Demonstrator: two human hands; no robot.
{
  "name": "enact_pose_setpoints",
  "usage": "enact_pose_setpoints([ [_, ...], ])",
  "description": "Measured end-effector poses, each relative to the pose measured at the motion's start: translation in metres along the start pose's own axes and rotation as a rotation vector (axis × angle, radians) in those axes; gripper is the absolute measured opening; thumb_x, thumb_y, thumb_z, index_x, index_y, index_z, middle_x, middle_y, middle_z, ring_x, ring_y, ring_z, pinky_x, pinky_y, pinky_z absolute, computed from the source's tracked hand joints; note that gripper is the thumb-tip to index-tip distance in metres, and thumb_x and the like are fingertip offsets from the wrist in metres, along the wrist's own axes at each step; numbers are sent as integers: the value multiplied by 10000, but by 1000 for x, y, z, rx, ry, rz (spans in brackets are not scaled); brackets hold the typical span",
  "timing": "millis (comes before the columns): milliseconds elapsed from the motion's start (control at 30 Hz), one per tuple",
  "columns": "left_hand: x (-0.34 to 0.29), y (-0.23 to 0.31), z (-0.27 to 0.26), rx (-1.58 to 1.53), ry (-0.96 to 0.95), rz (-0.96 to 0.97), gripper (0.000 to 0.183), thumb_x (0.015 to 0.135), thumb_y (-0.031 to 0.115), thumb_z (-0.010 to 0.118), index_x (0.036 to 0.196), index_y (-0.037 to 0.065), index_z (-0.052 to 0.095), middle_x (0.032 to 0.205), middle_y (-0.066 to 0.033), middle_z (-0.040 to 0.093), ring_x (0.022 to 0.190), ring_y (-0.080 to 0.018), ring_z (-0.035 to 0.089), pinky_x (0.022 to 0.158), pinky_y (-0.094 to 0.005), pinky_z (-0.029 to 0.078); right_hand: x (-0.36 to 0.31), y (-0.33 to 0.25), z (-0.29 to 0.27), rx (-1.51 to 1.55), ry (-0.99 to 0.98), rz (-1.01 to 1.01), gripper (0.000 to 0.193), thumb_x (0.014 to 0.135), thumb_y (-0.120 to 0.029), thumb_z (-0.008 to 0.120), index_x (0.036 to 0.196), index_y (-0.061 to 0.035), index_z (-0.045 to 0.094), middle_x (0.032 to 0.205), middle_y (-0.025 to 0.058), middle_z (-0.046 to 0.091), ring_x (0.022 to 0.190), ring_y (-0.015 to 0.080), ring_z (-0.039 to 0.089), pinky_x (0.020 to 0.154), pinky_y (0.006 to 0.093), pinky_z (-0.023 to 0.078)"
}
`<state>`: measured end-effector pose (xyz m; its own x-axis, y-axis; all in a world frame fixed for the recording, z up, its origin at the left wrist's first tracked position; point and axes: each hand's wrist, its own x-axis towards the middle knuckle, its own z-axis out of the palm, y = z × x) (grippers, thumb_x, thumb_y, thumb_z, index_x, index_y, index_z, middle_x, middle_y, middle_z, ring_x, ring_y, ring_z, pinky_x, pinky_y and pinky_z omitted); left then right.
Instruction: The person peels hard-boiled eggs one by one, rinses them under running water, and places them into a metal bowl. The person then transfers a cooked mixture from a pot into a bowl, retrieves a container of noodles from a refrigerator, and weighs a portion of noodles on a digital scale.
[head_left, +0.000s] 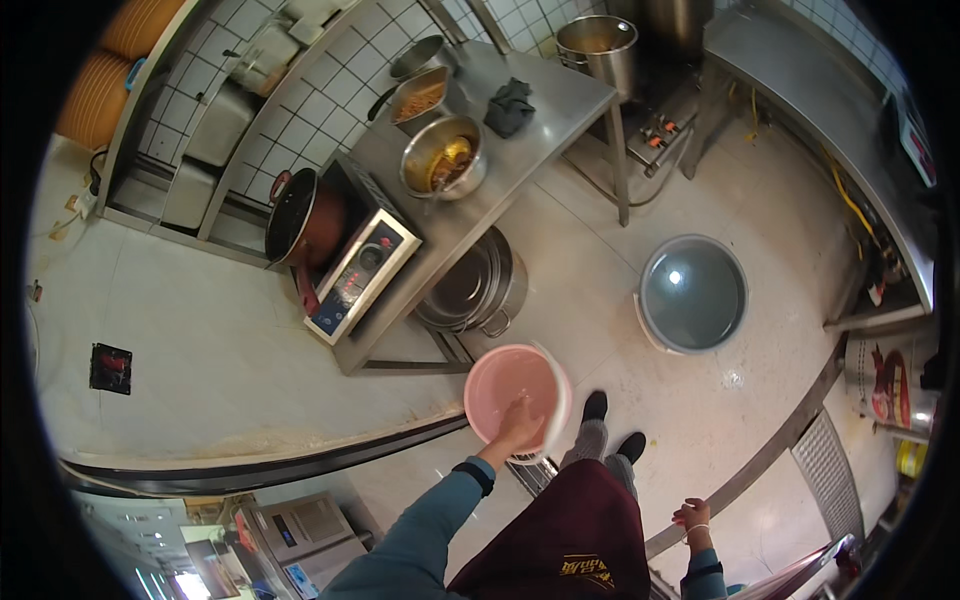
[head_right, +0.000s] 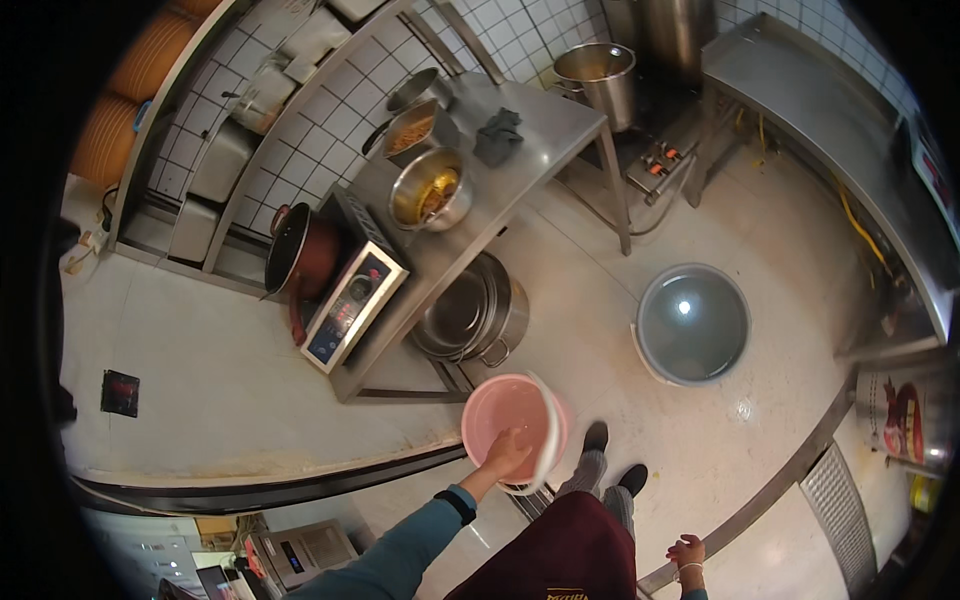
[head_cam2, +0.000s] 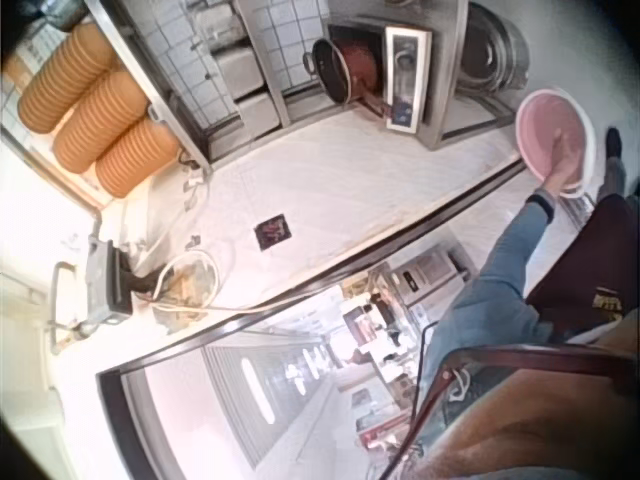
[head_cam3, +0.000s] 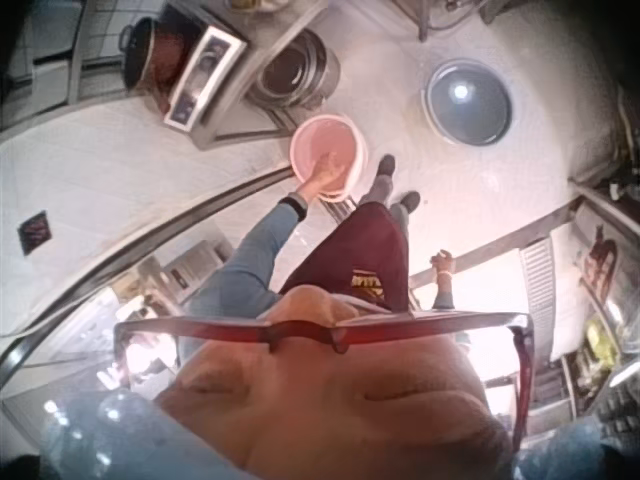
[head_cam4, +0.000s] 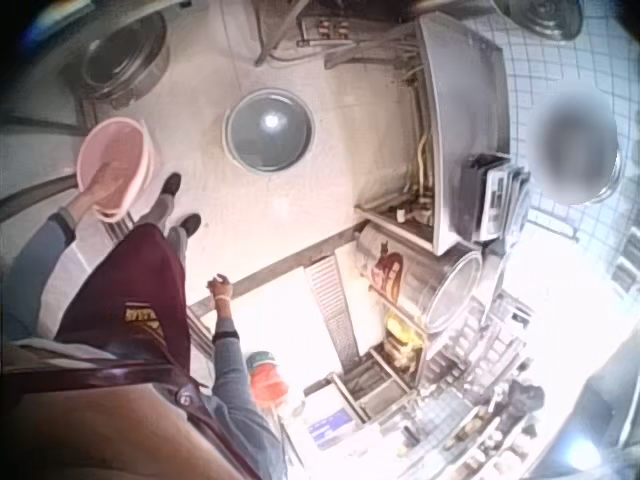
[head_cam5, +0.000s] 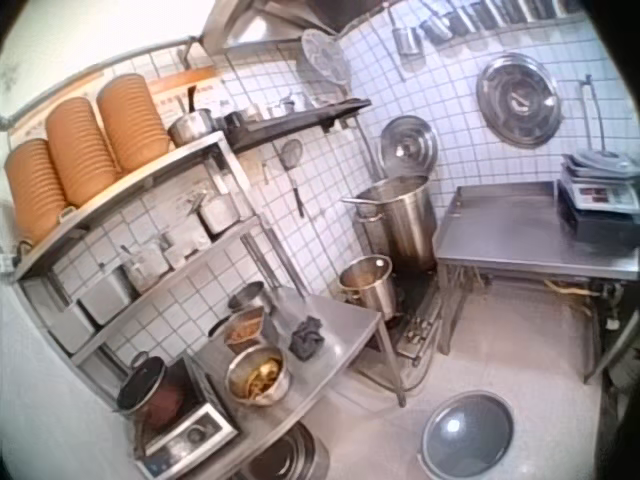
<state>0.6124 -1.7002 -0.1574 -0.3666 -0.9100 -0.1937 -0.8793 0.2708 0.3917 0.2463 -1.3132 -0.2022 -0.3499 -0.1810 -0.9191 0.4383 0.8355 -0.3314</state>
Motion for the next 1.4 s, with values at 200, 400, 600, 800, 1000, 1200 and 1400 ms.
enact_pose_setpoints([
  [200,106,17,-42,-291,-170,-198,353,862,219,622,1141,7,575,1110,-246,623,1095,-404,570,925,-476,466,32,-81,27,3,-34,-3,277,891,-62,556,1156,19,566,744,215,690,555,264,686,450,347,551],
  [400,202,62,-76,-292,-193,-176,285,882,137,576,1133,2,577,1100,-239,624,1082,-407,578,933,-458,468,59,-159,76,78,-45,-20,300,926,-153,570,1186,-2,566,763,181,698,590,244,695,481,322,558],
  [600,335,163,-194,-266,506,347,363,921,92,568,1261,-31,538,1308,-261,518,1216,-431,486,1033,-466,387,66,-205,96,132,10,-6,397,912,-175,612,1243,26,523,805,173,697,621,222,687,504,314,540],
  [800,509,189,-229,51,704,-18,602,942,409,550,1440,99,412,1485,-241,348,1344,-444,337,1057,-581,307,116,-237,79,215,244,101,487,907,-192,620,1308,32,460,818,170,691,630,243,687,516,341,561],
  [1000,546,164,-246,437,533,-266,468,894,356,565,1264,72,600,1183,-191,596,1053,-383,583,905,-492,469,207,-257,52,310,330,116,594,907,-260,642,1389,-41,371,895,184,667,678,278,669,553,400,550],
  [1200,424,213,-180,185,706,390,269,779,68,638,1037,-8,639,944,-177,566,851,-360,581,742,-421,482,276,-290,29,403,355,-43,774,843,-528,687,1401,-68,409,990,144,634,757,220,634,609,377,538],
  [1400,396,132,9,-120,247,35,266,761,62,597,1018,6,641,972,-182,555,881,-380,580,792,-437,475,298,-302,13,532,271,-40,562,867,-567,644,1237,-152,564,989,17,636,758,140,616,608,317,523],
])
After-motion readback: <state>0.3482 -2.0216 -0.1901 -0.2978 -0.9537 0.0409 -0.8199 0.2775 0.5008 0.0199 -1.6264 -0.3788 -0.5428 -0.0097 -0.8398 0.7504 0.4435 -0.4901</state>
